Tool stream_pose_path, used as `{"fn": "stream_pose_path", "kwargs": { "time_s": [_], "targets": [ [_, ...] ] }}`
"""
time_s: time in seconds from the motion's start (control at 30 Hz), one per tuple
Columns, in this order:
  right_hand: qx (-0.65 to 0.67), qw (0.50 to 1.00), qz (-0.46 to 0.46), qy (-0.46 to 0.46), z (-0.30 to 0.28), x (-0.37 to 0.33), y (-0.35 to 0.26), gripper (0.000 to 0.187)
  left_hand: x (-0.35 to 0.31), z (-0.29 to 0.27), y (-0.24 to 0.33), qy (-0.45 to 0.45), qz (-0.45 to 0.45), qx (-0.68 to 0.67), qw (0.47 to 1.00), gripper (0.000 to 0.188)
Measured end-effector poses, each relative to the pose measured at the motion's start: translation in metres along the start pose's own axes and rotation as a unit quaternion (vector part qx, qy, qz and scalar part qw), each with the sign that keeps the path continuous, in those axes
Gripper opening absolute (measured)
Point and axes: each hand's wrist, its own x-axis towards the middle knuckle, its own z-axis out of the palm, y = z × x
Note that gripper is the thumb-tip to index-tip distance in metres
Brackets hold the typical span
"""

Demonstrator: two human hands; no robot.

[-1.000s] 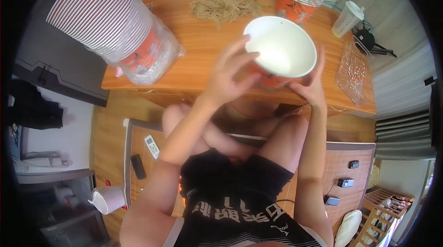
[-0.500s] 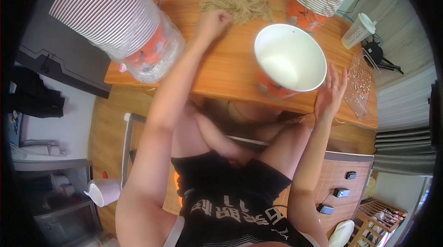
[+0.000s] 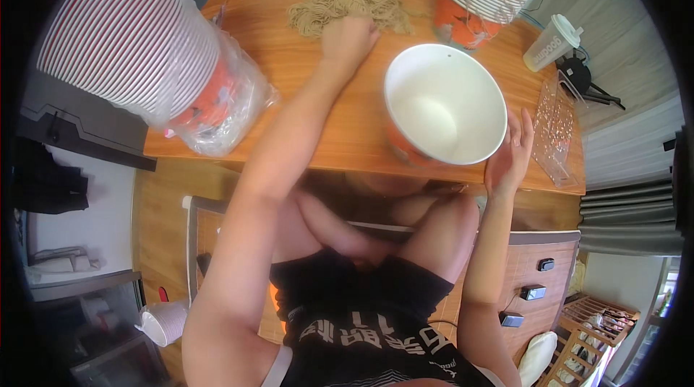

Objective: Packaging paper bowls by securing them with rubber bands.

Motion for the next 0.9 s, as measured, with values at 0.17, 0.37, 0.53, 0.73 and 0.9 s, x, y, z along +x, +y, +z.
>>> {"fn": "stream_pose_path", "kwargs": {
  "time_s": [0.17, 0.37, 0.53, 0.73, 0.9],
  "targets": [
    [0.007, 1.0, -0.009, -0.012, 0.0, 0.0, 0.0, 0.064, -0.001, 0.008, -0.002, 0.02, -0.021, 0.018, 0.999, 0.023],
    [0.012, 1.0, -0.01, -0.018, -0.002, -0.003, 0.005, 0.06, -0.003, 0.011, -0.012, 0.041, -0.021, 0.035, 0.998, 0.017],
    [0.008, 1.0, -0.006, -0.017, -0.003, -0.003, 0.004, 0.055, -0.022, -0.006, -0.006, 0.064, -0.007, -0.022, 0.998, 0.016],
    [0.021, 0.999, -0.016, -0.028, -0.006, -0.001, 0.005, 0.051, -0.037, -0.022, -0.011, 0.082, -0.004, -0.115, 0.99, 0.02],
    [0.036, 0.999, -0.018, -0.034, -0.001, 0.001, 0.006, 0.049, -0.045, -0.033, -0.028, 0.024, -0.085, -0.207, 0.974, 0.017]
  ]
}}
